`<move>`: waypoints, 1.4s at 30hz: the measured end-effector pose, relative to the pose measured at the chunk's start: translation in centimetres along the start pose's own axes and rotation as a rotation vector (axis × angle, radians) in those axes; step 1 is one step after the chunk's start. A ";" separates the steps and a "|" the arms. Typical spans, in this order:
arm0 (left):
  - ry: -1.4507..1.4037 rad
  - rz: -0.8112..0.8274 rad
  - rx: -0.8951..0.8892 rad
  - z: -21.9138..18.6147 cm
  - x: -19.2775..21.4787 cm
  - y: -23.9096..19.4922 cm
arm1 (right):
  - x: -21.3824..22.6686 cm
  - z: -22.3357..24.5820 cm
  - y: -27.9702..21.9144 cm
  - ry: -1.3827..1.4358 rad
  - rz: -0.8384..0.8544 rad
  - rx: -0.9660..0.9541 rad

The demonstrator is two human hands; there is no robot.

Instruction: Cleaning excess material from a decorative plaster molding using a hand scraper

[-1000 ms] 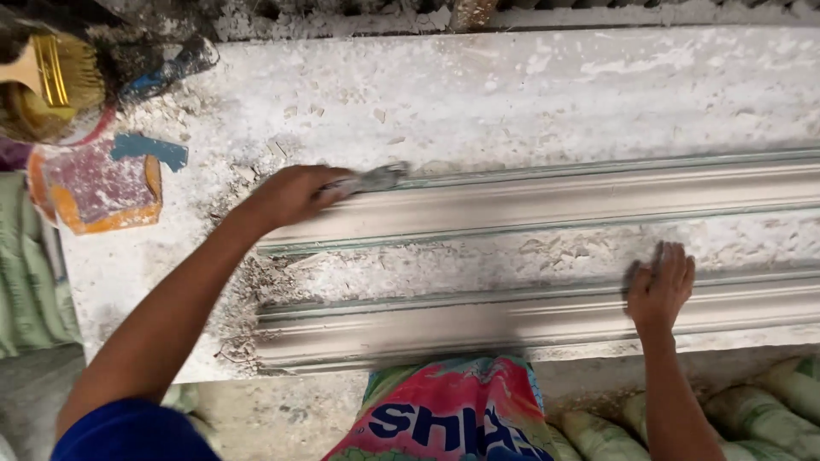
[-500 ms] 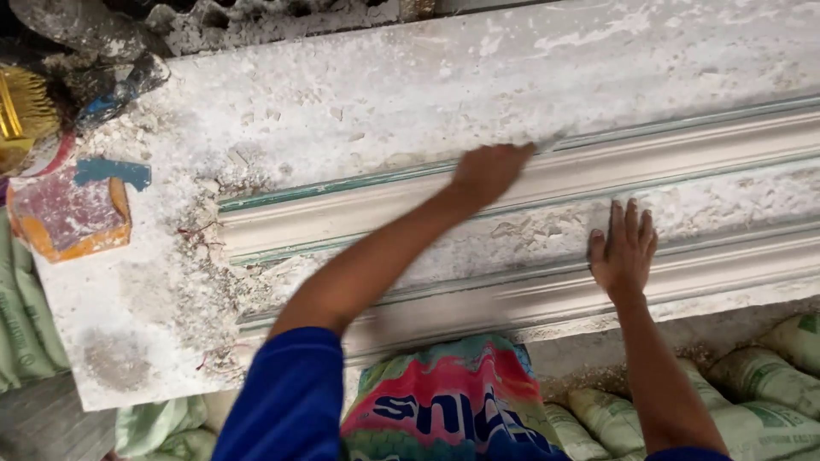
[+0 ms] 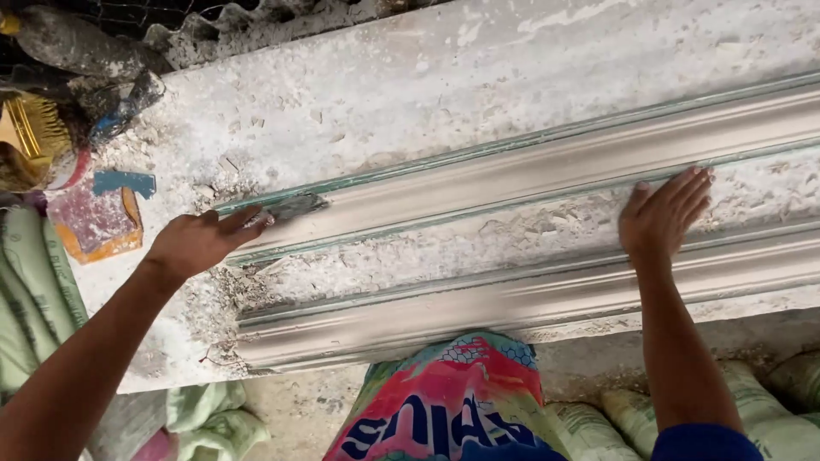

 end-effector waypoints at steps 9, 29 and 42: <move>-0.483 -0.310 -0.252 -18.6 10.2 32.5 | 0.3 1.0 0.0 -0.077 0.070 0.023; -0.842 -0.115 0.382 -12.2 5.1 29.3 | -1.9 -0.5 0.6 -0.081 -0.010 0.180; -0.913 -0.029 -0.009 -30.9 17.7 57.5 | 2.8 -13.8 6.5 0.327 0.019 0.537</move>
Point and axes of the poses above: each hand's wrist, its own y-axis towards the middle knuckle, its own x-axis out of the back of the hand, z = x × y, the point moved 8 cm from there along y, towards the middle knuckle, and after that the axes turned 9 degrees about -y, right-handed, at the moved point
